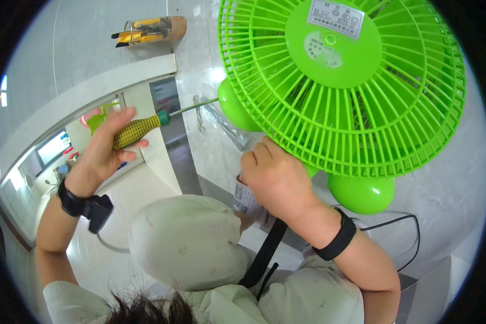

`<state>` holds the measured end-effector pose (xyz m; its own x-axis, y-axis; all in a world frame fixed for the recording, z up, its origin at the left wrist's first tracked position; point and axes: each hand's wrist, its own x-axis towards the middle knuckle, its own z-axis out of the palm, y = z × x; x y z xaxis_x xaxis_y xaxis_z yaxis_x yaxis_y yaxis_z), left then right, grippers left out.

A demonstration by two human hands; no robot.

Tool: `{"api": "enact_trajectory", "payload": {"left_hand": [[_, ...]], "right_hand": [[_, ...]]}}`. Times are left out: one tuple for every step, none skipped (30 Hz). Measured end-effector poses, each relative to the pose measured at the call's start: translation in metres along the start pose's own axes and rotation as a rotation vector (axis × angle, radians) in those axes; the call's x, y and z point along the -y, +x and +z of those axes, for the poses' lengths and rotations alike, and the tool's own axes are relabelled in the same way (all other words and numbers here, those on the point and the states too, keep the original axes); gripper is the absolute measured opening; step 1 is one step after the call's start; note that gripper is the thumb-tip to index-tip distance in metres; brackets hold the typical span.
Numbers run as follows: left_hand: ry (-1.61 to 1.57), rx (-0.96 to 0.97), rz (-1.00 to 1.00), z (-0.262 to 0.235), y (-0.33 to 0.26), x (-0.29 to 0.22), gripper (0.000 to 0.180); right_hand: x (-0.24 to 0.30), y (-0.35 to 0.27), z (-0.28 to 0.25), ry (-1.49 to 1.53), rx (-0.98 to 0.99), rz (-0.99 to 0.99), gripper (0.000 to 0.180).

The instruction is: The person uses a screwdriver to tighten screws on the base and cage of a green plastic fan. They rotate the fan to access different screw locations and continue fastening components together.

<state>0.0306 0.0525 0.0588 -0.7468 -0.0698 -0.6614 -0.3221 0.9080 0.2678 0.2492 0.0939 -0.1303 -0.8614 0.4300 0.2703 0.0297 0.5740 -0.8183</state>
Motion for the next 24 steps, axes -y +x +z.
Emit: {"api": "enact_trajectory", "payload": {"left_hand": [[0.105,0.019,0.006,-0.004,0.0,-0.001,0.037],[0.206,0.043,0.061,-0.01,0.004,-0.005,0.035],[0.312,0.075,0.123,-0.015,0.008,-0.004,0.032],[0.417,0.11,0.183,-0.02,0.014,-0.001,0.03],[0.518,0.145,0.234,-0.025,0.02,0.004,0.027],[0.617,0.181,0.282,-0.027,0.025,0.011,0.025],[0.706,0.246,0.348,-0.03,0.03,0.017,0.022],[1.087,0.161,1.248,-0.029,0.033,0.025,0.017],[0.991,0.114,1.243,-0.03,0.035,0.029,0.018],[0.939,0.099,1.179,-0.028,0.033,0.033,0.02],[0.886,0.08,1.114,-0.026,0.03,0.033,0.021],[0.834,0.06,1.053,-0.023,0.026,0.032,0.023],[0.785,0.043,0.992,-0.02,0.021,0.028,0.024],[0.741,0.029,0.93,-0.017,0.016,0.022,0.026],[0.699,0.02,0.869,-0.012,0.011,0.016,0.027],[0.249,0.092,0.354,-0.01,0.008,0.007,0.029],[0.194,0.072,0.119,-0.007,0.007,-0.001,0.03],[0.117,0.113,-0.058,-0.005,0.007,-0.01,0.031],[0.039,0.154,-0.231,-0.004,0.009,-0.017,0.033],[-0.052,0.175,-0.392,-0.004,0.01,-0.021,0.035],[0.11,0.248,-0.291,-0.005,0.012,-0.023,0.031],[0.252,0.301,-0.18,-0.006,0.014,-0.022,0.027],[0.401,0.324,-0.087,-0.008,0.015,-0.019,0.024],[0.692,0.341,0.201,-0.01,0.016,-0.014,0.018]], "right_hand": [[0.001,-0.001,0.0,0.024,0.002,0.003,0.013],[0.0,-0.001,0.001,0.024,-0.011,-0.008,0.014],[-0.001,-0.001,0.002,-0.003,-0.024,-0.011,0.014],[-0.001,-0.001,0.003,-0.007,-0.012,-0.007,0.016],[-0.001,-0.002,0.003,-0.025,0.013,-0.006,0.018],[0.0,-0.002,0.003,-0.051,0.05,-0.007,0.019],[0.0,-0.003,0.002,-0.019,0.09,0.019,0.017],[0.0,-0.002,0.001,-0.003,0.133,0.039,0.016],[0.001,-0.002,0.0,0.027,0.163,0.049,0.017],[0.001,-0.001,-0.001,0.005,0.134,0.038,0.018],[0.001,0.0,-0.001,-0.006,0.09,0.015,0.02],[0.001,0.001,-0.001,-0.029,0.063,0.002,0.024],[0.001,0.002,-0.001,-0.017,0.036,-0.01,0.024],[0.001,0.003,-0.001,-0.013,0.028,-0.007,0.024],[0.001,0.003,-0.001,-0.025,0.023,-0.002,0.024],[0.002,0.003,0.0,-0.007,0.017,0.01,0.024],[0.002,0.003,0.0,-0.003,0.019,0.022,0.024],[0.002,0.002,0.001,-0.015,0.007,0.021,0.024],[0.001,0.001,0.001,-0.003,0.022,0.029,0.023],[0.001,0.001,0.001,-0.006,0.022,0.03,0.023],[0.001,0.001,0.002,-0.023,0.031,0.03,0.022],[0.001,0.0,0.002,0.002,0.037,0.025,0.021],[0.001,0.0,0.001,0.01,0.05,0.022,0.019],[0.001,0.0,0.001,0.005,0.061,0.012,0.017]]}}
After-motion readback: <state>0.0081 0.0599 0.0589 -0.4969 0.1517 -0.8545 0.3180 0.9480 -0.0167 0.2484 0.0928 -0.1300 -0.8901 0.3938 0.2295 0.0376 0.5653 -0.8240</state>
